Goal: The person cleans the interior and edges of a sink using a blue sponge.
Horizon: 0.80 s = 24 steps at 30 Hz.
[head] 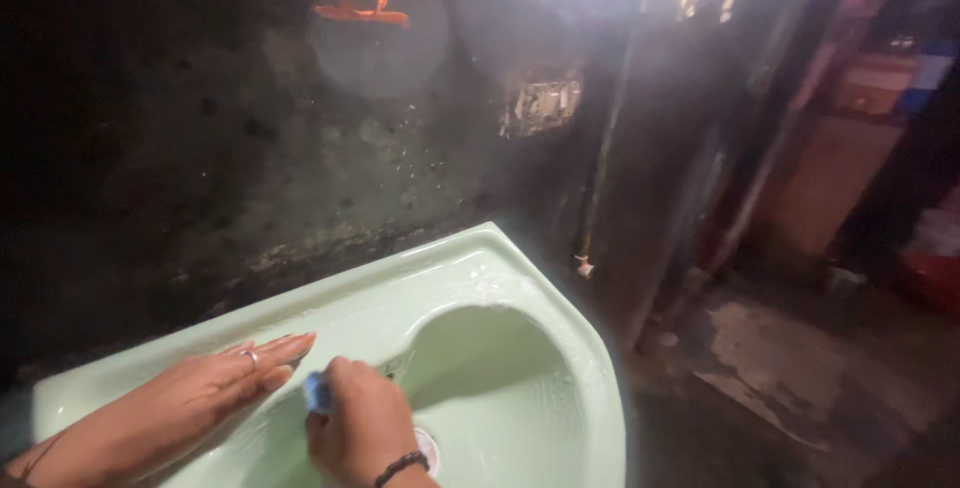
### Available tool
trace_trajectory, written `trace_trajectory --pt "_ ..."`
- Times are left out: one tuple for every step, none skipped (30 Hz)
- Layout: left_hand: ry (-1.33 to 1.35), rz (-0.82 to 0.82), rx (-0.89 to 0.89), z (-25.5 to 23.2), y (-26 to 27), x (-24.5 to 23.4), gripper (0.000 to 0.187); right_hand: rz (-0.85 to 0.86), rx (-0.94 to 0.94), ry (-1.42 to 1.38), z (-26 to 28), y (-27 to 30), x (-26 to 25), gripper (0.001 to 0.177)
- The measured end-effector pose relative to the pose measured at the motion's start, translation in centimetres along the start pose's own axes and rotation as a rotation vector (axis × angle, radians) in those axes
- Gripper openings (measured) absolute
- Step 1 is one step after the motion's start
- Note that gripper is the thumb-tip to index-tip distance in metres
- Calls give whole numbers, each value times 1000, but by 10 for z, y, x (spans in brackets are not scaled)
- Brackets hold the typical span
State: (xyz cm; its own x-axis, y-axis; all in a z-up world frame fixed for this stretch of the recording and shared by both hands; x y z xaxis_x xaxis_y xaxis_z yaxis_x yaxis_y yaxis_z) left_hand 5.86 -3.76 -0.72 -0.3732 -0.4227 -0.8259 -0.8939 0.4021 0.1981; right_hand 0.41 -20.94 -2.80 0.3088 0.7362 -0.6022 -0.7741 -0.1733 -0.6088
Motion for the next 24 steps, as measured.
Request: trace_trajectory --pt "22 27 -36 -8 -2 -3 79 4 19 7 -2 1 2 22" --pt "43 53 -72 -15 -5 -5 79 8 39 14 -5 3 3 23" --pt "65 75 -111 -18 -5 -8 78 14 55 20 -8 5 3 24" --pt "73 95 -64 -26 -5 -10 77 12 62 34 -13 8 -1 23" --pt "80 115 -17 -34 -6 -11 75 11 71 47 -19 12 -9 22" --pt "87 134 29 -40 -5 -12 74 10 80 60 -22 14 -15 22" --pt "65 125 2 -41 -5 -13 75 2 78 63 -20 15 -18 21" --pt "45 115 -26 -42 -5 -12 77 -6 76 66 -17 15 -22 21" --pt "25 104 -51 -41 -7 -13 78 -13 74 70 -12 14 -26 21" --pt "-1 80 23 -46 -7 -13 78 -25 75 63 -5 12 -27 18" --pt "-27 56 95 -49 -7 -12 78 -35 76 53 3 9 -25 15" --pt "-51 31 167 -52 -8 -10 77 -46 78 43 9 6 -24 14" --pt "-54 19 187 -49 -9 -10 76 -26 104 56 10 5 -23 14" --pt "-57 6 208 -47 -11 -9 75 -6 131 69 10 5 -21 14" --pt "-59 -12 225 -42 -13 -10 74 16 152 80 9 4 -17 14" --pt "-52 -15 265 -40 -14 -10 70 64 165 125 8 5 -12 16" --pt "-44 -19 302 -36 -16 -8 66 113 177 168 6 7 -8 18" --pt "-36 -24 339 -30 -19 -8 62 163 190 212 4 9 -3 21" --pt "-138 -78 509 -34 -17 -5 57 163 182 239 4 10 -1 18" --pt "-241 -132 678 -37 -16 0 52 164 175 267 5 12 1 16" --pt "-345 -189 840 -37 -11 4 48 167 164 292 6 12 3 13" --pt "-366 -226 867 -33 -12 4 48 169 138 309 7 14 5 14" --pt "-385 -263 889 -32 -12 8 48 175 111 324 7 16 7 14" --pt "-404 -300 910 -32 -10 10 48 181 84 338 7 17 13 15"
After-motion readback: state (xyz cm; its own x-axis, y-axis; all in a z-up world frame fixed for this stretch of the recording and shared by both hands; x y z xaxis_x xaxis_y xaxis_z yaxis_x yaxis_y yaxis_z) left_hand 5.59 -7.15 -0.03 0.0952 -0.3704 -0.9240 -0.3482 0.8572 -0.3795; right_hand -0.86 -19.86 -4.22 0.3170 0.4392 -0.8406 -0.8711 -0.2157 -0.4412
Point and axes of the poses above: each hand's wrist, its own y-axis away from the middle knuckle, its own x-axis out of the palm, z = x × y, the point moved 7 cm from there along -y, towards the middle knuckle, and after that the axes turned 10 degrees about -x, right-handed, at the moved point
